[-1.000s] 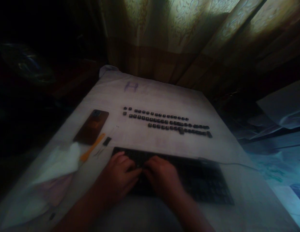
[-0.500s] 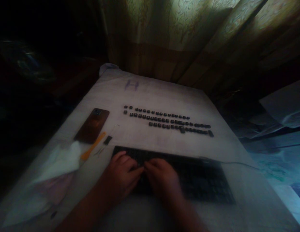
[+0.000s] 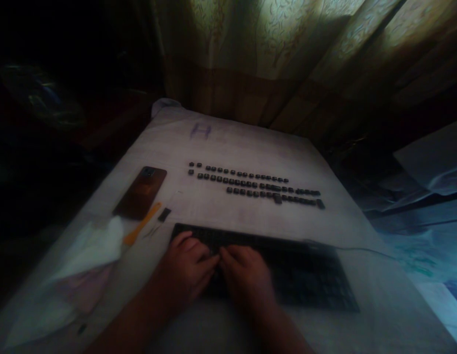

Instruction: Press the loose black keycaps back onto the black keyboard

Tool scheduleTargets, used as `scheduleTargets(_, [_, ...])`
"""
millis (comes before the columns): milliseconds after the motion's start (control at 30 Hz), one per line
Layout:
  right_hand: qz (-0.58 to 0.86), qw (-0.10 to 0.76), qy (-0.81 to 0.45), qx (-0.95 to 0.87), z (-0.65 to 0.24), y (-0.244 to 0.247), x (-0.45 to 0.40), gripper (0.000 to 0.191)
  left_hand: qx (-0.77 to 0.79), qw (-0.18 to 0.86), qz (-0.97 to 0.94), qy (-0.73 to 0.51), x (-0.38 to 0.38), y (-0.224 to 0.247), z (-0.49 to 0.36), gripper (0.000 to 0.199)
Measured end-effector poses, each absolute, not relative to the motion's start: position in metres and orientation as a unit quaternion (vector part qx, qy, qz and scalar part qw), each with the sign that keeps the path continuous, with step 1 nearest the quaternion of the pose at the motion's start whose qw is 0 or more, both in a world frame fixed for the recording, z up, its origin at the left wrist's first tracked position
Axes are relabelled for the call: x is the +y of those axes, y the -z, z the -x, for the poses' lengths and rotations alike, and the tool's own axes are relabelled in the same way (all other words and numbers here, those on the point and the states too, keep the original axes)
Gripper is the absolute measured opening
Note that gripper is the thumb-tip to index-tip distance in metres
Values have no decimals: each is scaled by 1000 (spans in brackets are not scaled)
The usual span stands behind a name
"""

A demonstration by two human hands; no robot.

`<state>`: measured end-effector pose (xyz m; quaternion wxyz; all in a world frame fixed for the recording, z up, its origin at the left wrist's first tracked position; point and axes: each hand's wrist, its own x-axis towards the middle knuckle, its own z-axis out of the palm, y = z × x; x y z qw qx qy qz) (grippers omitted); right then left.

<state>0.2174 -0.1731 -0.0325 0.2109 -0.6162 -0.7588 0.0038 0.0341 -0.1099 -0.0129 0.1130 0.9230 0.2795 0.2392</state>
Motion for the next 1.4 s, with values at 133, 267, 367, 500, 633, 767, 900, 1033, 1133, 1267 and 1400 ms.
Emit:
scheduleTargets(133, [617,203,-3,-760,-217,33,-173,21,285,118,-922,-233,-111,13,-34,18])
scheduleTargets(267, [618,204,-3,-759,-218,33,-172,20,283,131,-919,-241,-111,15,-33,19])
scheduleTargets(367, [617,213,-1,-758,-218,35,-172,20,287,135,-914,-254,-111,17,-34,21])
scheduleTargets(500, [606,243,9,-757,-218,38,-170,19,293,143,-912,-250,-113,18,-35,22])
scheduleTargets(633, [602,269,6,-751,-218,37,-170,20,287,160,-905,-269,-108,19,-30,20])
scheduleTargets(767, [602,277,1,-749,-218,38,-171,23,498,107,-837,-198,-72,13,-6,21])
scheduleTargets(900, [605,277,-4,-747,-218,40,-171,22,638,38,-754,-151,-19,2,30,52])
scheduleTargets(1033, [605,280,-4,-746,-218,40,-171,21,716,41,-695,-54,10,-3,44,59])
scheduleTargets(1133, [605,279,-6,-746,-218,40,-171,20,735,43,-676,-22,18,-3,38,55])
scheduleTargets(1267, [610,276,-5,-743,-218,42,-171,18,758,35,-651,-5,28,-4,25,55])
scheduleTargets(1400, [609,279,-8,-743,-218,44,-171,20,773,33,-634,-4,32,-5,20,56])
